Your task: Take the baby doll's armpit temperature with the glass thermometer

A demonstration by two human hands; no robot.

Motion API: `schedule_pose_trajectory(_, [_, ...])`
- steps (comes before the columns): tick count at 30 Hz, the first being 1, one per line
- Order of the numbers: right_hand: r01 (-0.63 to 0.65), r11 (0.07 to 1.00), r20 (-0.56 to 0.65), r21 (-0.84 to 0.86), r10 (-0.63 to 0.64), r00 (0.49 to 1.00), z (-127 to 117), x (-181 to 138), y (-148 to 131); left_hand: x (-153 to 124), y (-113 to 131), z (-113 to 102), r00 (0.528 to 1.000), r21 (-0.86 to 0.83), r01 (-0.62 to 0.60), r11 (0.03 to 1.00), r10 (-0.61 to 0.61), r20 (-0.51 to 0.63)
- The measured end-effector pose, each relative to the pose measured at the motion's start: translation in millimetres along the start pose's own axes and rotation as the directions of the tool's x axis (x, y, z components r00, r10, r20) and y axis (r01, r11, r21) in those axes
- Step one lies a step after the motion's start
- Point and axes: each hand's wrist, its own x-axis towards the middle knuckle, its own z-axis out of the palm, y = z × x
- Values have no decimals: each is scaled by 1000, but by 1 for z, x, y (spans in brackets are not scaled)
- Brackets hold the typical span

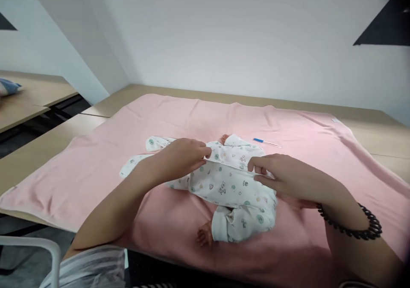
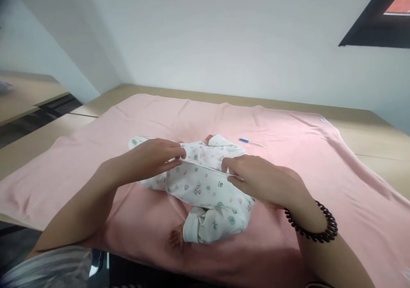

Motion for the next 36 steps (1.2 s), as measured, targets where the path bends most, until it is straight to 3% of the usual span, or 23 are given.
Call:
schedule_pose_trajectory(3, [87,990,119,110,-100,988,-6,-6,-2,-11,-3,-8,998,-134,-65,989,67,10])
schedule_pose_trajectory(6, [183,971,215,157,-214,953,-8,-10,-7,-21,1,-15,976,-230,-160,960,189,109])
schedule_pose_trajectory(12, [281,896,378,344,-406,832,-2,-12,-13,-33,9,-22,906,-342,-274,899,361,222])
schedule_pose_trajectory(16, [231,954,227,189,-272,935,-2,-14,-6,-23,2,-12,939,-309,-245,919,304,161])
schedule_pose_trajectory(19, [74,997,58,-7,-73,996,4,-9,7,-6,-8,3,982,-161,-168,972,179,54])
schedule_pose_trajectory(23, [-107,983,-11,-149,107,994,16,3,26,15,-20,20,998,30,-51,998,50,49])
schedule_pose_trajectory(26, [-95,986,17,-135,99,995,20,9,30,24,-24,27,993,61,-59,996,52,110])
schedule_pose_trajectory(32, [-83,985,-26,-150,80,996,9,3,26,33,-22,31,991,114,-100,989,89,100])
schedule_pose_trajectory(36, [-170,978,-130,-118,155,979,-6,-2,35,35,-23,26,1000,-1,-26,1000,26,-10])
